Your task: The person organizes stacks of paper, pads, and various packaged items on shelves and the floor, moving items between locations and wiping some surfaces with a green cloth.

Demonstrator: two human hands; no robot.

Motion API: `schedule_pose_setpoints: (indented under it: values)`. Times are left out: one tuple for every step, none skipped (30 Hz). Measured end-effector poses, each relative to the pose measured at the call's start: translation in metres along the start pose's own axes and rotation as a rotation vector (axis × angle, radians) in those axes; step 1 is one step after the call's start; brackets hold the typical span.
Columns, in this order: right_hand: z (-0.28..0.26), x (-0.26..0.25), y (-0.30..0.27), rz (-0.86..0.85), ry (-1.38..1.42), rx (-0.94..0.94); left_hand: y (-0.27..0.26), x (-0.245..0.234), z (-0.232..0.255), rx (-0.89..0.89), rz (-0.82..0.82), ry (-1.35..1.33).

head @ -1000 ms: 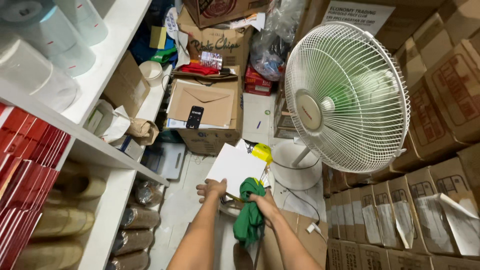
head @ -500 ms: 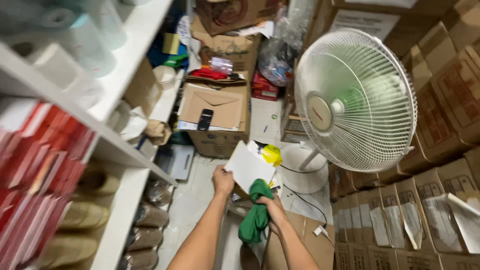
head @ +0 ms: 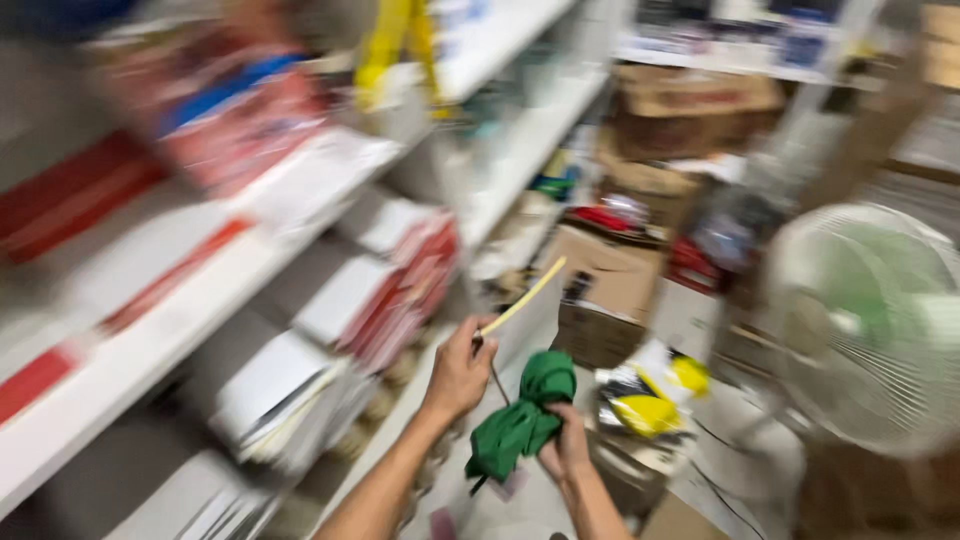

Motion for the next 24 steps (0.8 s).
schedule_pose_setpoints:
  values:
    - [0.010, 0.027, -0.008, -0.030, -0.021, 0.045, -0.005, -0.030, 0.001, -0.022, 0.053, 0.007]
    - [0.016, 0.057, -0.016, -0.208, -0.088, -0.052, -0.012, -0.060, 0.003, -0.008, 0.128, 0.032]
    - [0.022, 0.091, -0.020, -0.403, -0.143, -0.150, -0.016, -0.090, 0.006, 0.012, 0.208, 0.056]
    - [0.031, 0.115, -0.021, -0.446, -0.154, -0.107, -0.024, -0.120, 0.012, -0.004, 0.267, 0.062]
    - [0.039, 0.139, -0.023, -0.510, -0.301, -0.159, -0.034, -0.151, 0.014, -0.130, 0.330, 0.007]
    - [0.048, 0.164, -0.024, -0.579, -0.445, -0.217, -0.045, -0.181, 0.017, -0.252, 0.396, -0.056]
    - [0.055, 0.193, -0.029, -0.623, -0.451, -0.177, -0.054, -0.209, 0.014, -0.269, 0.452, -0.054]
    - [0.061, 0.223, -0.035, -0.734, -0.531, -0.187, -0.064, -0.236, 0.013, -0.232, 0.508, -0.120]
    - [0.065, 0.254, -0.041, -0.847, -0.604, -0.210, -0.073, -0.261, 0.014, -0.184, 0.558, -0.183]
    - [0.070, 0.288, -0.061, -0.892, -0.602, -0.181, -0.086, -0.285, 0.011, -0.189, 0.610, -0.180]
    - [0.071, 0.319, -0.082, -1.004, -0.764, -0.229, -0.100, -0.305, 0.009, -0.199, 0.699, -0.153]
    - [0.073, 0.349, -0.104, -1.116, -0.923, -0.284, -0.114, -0.325, 0.007, -0.210, 0.789, -0.127]
    - [0.085, 0.373, -0.114, -1.155, -0.917, -0.269, -0.126, -0.338, 0.008, -0.214, 0.828, -0.125]
    - [0.098, 0.396, -0.123, -1.191, -1.067, -0.298, -0.138, -0.350, 0.005, -0.289, 0.906, -0.208]
    - [0.109, 0.416, -0.133, -1.216, -1.219, -0.331, -0.150, -0.359, 0.003, -0.366, 0.975, -0.296]
    - [0.122, 0.435, -0.139, -1.249, -1.217, -0.318, -0.154, -0.364, 0.001, -0.372, 1.008, -0.297]
    - [0.136, 0.452, -0.145, -1.268, -1.345, -0.375, -0.160, -0.370, -0.005, -0.353, 1.046, -0.522]
    - [0.150, 0.469, -0.152, -1.283, -1.471, -0.438, -0.165, -0.375, -0.011, -0.323, 1.076, -0.747]
    - [0.164, 0.482, -0.153, -1.311, -1.468, -0.426, -0.166, -0.379, -0.018, -0.326, 1.104, -0.746]
    - [0.179, 0.495, -0.155, -1.344, -1.566, -0.463, -0.166, -0.383, -0.026, -0.299, 1.132, -0.848]
    - [0.194, 0.512, -0.158, -1.376, -1.658, -0.512, -0.166, -0.390, -0.033, -0.259, 1.157, -0.949]
    - [0.203, 0.516, -0.163, -1.405, -1.648, -0.511, -0.165, -0.392, -0.039, -0.251, 1.184, -0.946]
    - [0.211, 0.523, -0.169, -1.453, -1.682, -0.563, -0.161, -0.395, -0.044, -0.251, 1.184, -0.987]
    - [0.219, 0.529, -0.174, -1.501, -1.715, -0.618, -0.158, -0.398, -0.050, -0.250, 1.184, -1.028]
Point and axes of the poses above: each hand's wrist, its own y-axis towards the middle knuckle, its own x-axis out of the palm, z = x × y, the point moved 3 cm from there along y, towards the middle knuckle, and after that the axes turned 12 degrees about -x, right-handed, at the moved point
